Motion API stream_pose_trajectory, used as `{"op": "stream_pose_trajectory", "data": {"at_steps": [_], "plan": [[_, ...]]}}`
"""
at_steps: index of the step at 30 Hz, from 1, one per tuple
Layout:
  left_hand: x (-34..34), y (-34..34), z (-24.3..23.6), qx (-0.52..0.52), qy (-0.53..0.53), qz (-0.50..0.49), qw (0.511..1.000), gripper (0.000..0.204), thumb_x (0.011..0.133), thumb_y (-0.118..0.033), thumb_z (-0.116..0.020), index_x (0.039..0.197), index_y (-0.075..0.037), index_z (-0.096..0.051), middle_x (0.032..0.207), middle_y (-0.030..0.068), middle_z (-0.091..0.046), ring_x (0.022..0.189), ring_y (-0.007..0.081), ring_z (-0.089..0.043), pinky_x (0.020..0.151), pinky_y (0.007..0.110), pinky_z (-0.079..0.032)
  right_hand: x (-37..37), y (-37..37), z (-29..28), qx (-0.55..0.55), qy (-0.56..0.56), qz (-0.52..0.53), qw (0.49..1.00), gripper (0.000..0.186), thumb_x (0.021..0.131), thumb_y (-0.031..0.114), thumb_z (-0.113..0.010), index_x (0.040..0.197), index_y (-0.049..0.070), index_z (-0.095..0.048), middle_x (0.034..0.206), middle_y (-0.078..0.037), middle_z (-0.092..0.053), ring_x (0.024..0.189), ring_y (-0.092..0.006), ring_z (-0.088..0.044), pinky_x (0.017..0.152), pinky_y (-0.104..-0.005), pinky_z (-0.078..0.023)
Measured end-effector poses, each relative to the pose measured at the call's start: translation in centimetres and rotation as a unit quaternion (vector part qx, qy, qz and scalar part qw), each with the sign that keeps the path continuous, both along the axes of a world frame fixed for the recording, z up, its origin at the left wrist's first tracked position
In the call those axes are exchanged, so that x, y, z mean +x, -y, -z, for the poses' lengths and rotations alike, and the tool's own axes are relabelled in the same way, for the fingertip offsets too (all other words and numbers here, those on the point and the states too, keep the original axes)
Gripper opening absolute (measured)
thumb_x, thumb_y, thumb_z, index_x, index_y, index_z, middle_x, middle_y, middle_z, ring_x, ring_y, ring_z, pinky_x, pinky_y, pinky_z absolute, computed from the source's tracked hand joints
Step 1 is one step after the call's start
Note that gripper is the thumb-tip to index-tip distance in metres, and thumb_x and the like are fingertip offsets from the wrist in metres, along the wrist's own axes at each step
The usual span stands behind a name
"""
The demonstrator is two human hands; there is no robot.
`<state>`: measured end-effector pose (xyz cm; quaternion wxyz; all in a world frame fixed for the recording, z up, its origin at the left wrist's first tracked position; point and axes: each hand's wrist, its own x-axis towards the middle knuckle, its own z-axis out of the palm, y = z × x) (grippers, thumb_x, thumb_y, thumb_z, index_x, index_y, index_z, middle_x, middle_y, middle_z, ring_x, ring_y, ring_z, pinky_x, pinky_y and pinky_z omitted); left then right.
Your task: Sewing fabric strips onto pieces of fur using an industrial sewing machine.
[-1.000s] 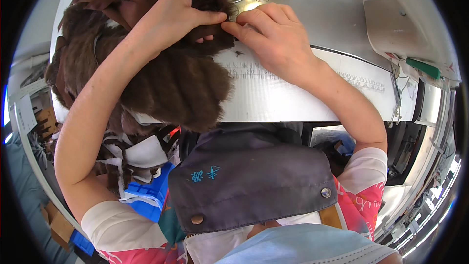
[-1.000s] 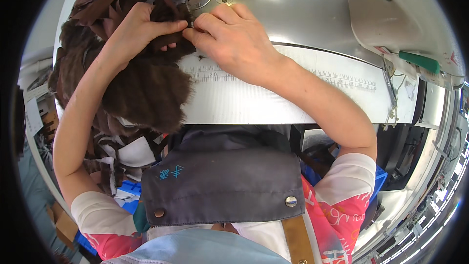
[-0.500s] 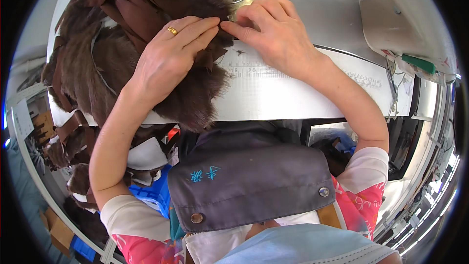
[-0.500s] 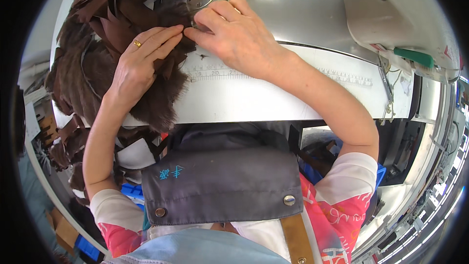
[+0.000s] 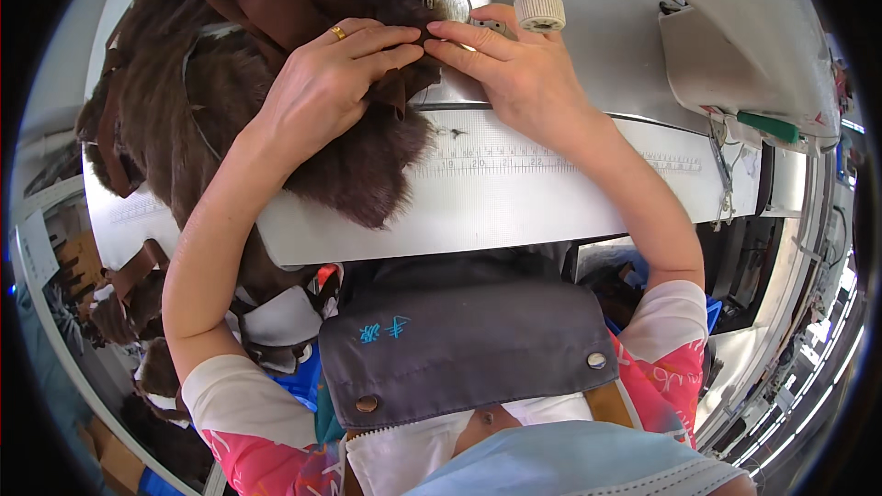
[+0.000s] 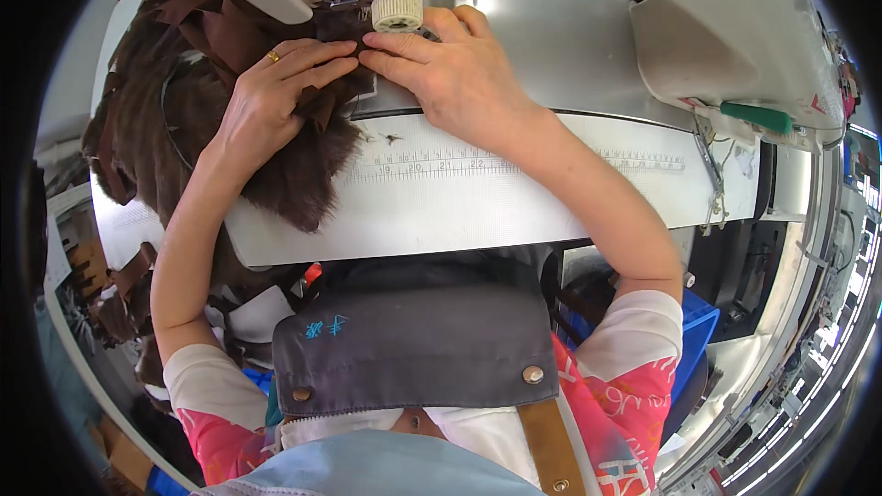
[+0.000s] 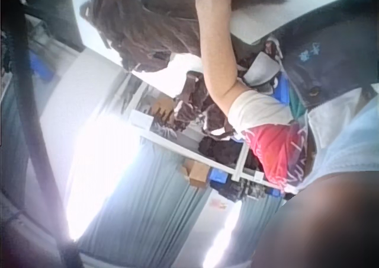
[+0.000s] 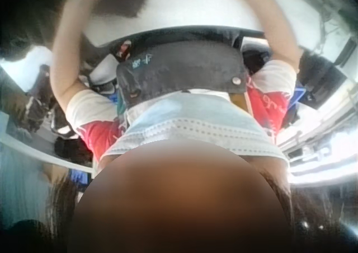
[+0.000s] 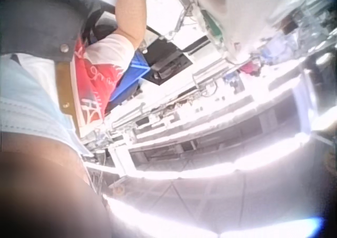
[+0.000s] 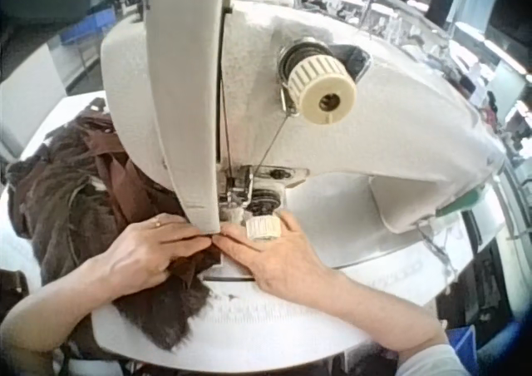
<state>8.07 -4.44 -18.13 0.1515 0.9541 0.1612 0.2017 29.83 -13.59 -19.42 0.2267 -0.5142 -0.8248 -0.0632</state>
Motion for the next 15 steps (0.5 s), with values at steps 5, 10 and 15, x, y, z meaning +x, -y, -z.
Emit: {"op": "stream_pose_trajectory", "data": {"at_steps": [5, 10, 15], "plan": [[0.5, -0.6, 0.1, 0.040, 0.030, 0.009, 0.999, 0.043, 0.061, 0.009, -0.057, 0.102, -0.003, -0.066, 0.111, 0.0059, -0.063, 0.101, 0.0271, -0.058, 0.084, 0.034, -0.051, 0.1, -0.7, 0.6, 0.016, 0.006, 0.006, 1.000, 0.035, 0.074, 0.006, -0.063, 0.108, 0.016, -0.068, 0.113, 0.006, -0.064, 0.096, -0.0228, -0.053, 0.086, -0.0344, -0.039], [0.7, -1.3, 0.3, 0.021, 0.018, 0.008, 1.000, 0.048, 0.062, 0.010, -0.059, 0.107, -0.006, -0.066, 0.115, 0.0056, -0.063, 0.104, 0.0273, -0.058, 0.087, 0.035, -0.049, 0.3, -1.0, 1.2, 0.026, -0.014, 0.010, 1.000, 0.034, 0.075, 0.007, -0.063, 0.107, 0.016, -0.069, 0.112, 0.006, -0.065, 0.096, -0.0226, -0.053, 0.085, -0.0341, -0.039], [0.6, -1.4, 0.2, -0.006, 0.008, 0.012, 1.000, 0.050, 0.064, 0.009, -0.063, 0.111, -0.008, -0.066, 0.117, 0.0057, -0.062, 0.106, 0.0280, -0.058, 0.090, 0.035, -0.048, 0.2, -0.7, 0.8, 0.037, 0.005, 0.006, 0.999, 0.040, 0.073, 0.005, -0.064, 0.111, 0.017, -0.066, 0.111, 0.003, -0.062, 0.099, -0.0227, -0.052, 0.086, -0.0345, -0.040]]}}
